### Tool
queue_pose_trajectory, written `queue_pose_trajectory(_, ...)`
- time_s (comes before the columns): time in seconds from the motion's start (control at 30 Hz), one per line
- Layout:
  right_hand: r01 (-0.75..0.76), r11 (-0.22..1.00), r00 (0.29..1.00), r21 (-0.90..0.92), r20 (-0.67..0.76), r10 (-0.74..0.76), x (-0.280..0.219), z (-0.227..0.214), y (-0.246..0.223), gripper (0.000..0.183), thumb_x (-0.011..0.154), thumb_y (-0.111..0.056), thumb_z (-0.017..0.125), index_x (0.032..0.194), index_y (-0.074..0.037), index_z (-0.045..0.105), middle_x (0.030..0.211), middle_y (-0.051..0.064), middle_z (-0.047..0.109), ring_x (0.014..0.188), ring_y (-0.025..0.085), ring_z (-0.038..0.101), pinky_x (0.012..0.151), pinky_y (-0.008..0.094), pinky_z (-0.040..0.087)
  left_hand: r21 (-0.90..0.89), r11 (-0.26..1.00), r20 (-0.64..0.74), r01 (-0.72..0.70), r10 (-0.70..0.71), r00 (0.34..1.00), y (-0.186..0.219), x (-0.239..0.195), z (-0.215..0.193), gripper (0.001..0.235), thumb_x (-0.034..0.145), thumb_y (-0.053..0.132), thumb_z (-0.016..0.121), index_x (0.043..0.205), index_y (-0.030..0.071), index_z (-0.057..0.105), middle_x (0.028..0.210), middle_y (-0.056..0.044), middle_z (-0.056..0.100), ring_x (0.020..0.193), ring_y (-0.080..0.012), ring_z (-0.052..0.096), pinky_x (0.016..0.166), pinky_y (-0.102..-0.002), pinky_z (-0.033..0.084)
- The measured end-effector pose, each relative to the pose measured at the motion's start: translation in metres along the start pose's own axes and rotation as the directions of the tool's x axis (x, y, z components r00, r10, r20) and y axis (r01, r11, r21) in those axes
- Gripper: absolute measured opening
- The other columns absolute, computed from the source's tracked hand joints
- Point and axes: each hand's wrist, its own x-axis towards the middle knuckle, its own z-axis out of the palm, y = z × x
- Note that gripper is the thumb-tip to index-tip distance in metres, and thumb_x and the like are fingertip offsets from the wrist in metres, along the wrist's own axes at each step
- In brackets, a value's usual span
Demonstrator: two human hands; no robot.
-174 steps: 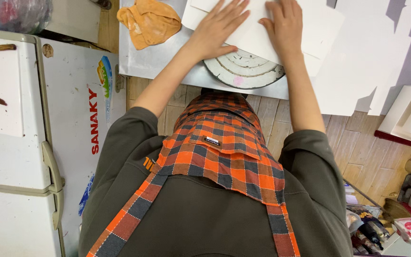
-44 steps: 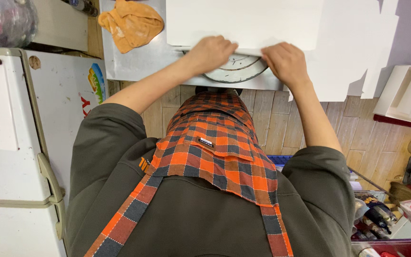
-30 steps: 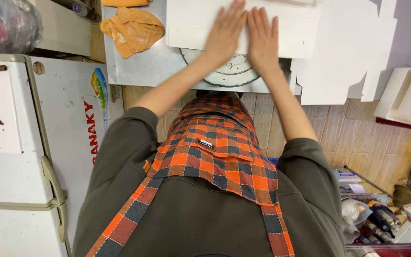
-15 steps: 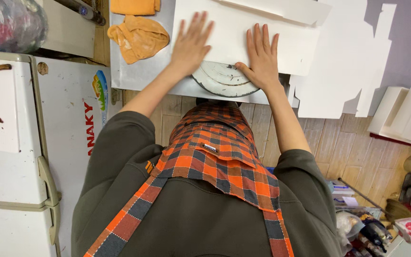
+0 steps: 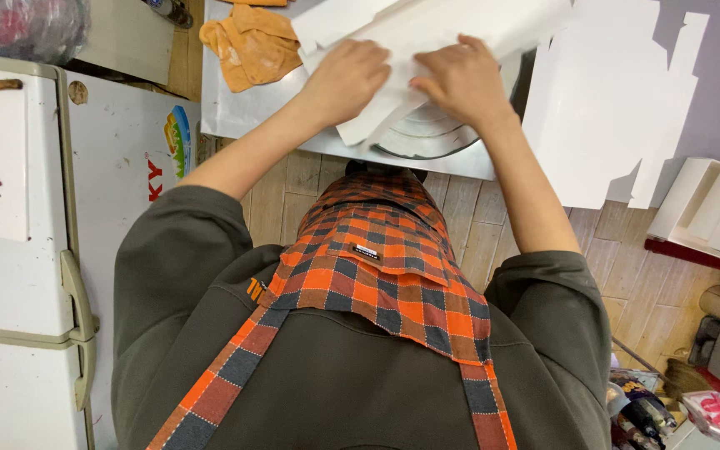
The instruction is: The person assembles white cardboard boxes by folding and pressing the flaps into shape. They handle each box one at a time, folding the sides and securing the structure on a metal countertop.
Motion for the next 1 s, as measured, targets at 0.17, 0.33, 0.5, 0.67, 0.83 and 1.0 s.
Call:
queue_pose_trajectory(0.17,0.124,0.989,0.989,-0.086,0.096,-0.116,-0.006,0.003,-0.035,0.040,0.103,-0.049,0.068,0.107,-0.009,0.073,0.108,0.006,0.076,0.103,0.025,0.068,0.110,0.047,0.044,0.186,0.924,0.248,-0.334,0.285,0.926,-0.002,0.028,0.019,0.012,0.087,0.018,0.065,0.090,0.010,0.074,0.104,-0.005,0.072,0.119,-0.0222,0.063,0.117,-0.042,0.043)
queue_pose_trajectory(0.33,0.059,0.955,0.997,-0.291,0.067,-0.041,-0.047,-0.016,-0.035,0.039,0.097,-0.051,0.073,0.106,-0.014,0.075,0.092,0.003,0.075,0.096,0.023,0.068,0.107,0.045,0.044,0.142,0.968,0.514,-0.208,0.108,0.851,-0.009,0.017,0.037,0.013,0.102,0.015,0.065,0.101,0.004,0.073,0.102,-0.012,0.072,0.106,-0.0290,0.066,0.108,-0.046,0.045)
queue_pose_trajectory(0.5,-0.117,0.915,0.990,-0.387,0.030,0.139,-0.095,-0.037,-0.026,0.035,0.090,-0.044,0.081,0.110,-0.015,0.075,0.094,0.002,0.075,0.098,0.022,0.067,0.103,0.043,0.042,0.081,0.997,0.366,-0.006,-0.024,0.930,-0.007,-0.007,0.023,0.086,0.070,0.060,0.076,0.138,0.009,0.059,0.142,-0.023,0.057,0.125,-0.0379,0.056,0.089,-0.068,0.035)
queue_pose_trajectory(0.67,-0.193,0.814,0.979,-0.548,-0.059,0.193,-0.132,-0.052,-0.028,0.048,0.077,-0.020,0.085,0.123,-0.018,0.072,0.110,-0.004,0.075,0.098,0.013,0.066,0.112,0.052,0.039,0.298,0.955,0.525,0.012,-0.174,0.833,0.024,-0.017,0.008,0.134,0.053,0.091,0.069,0.160,0.017,0.038,0.142,-0.029,0.048,0.136,-0.0409,0.048,0.106,-0.077,0.014)
queue_pose_trajectory(0.83,-0.183,0.924,0.981,-0.336,0.003,0.195,-0.135,-0.045,-0.027,0.083,0.064,-0.025,0.087,0.144,-0.010,0.069,0.143,0.013,0.067,0.116,0.027,0.065,0.107,0.051,0.043,0.260,0.964,0.466,0.062,-0.182,0.866,0.040,-0.021,0.021,0.121,0.064,0.082,0.073,0.150,0.002,0.046,0.139,-0.028,0.052,0.135,-0.0405,0.051,0.113,-0.066,0.028)
queue_pose_trajectory(1.0,-0.050,0.979,0.998,-0.196,-0.050,0.042,-0.139,-0.034,-0.007,0.062,0.074,-0.019,0.086,0.134,-0.009,0.071,0.141,0.006,0.070,0.116,0.025,0.066,0.098,0.039,0.053,0.027,0.988,0.287,-0.150,0.136,0.948,0.038,-0.048,0.025,0.072,0.083,0.040,0.083,0.132,-0.009,0.064,0.147,-0.021,0.058,0.122,-0.0300,0.058,0.094,-0.040,0.053)
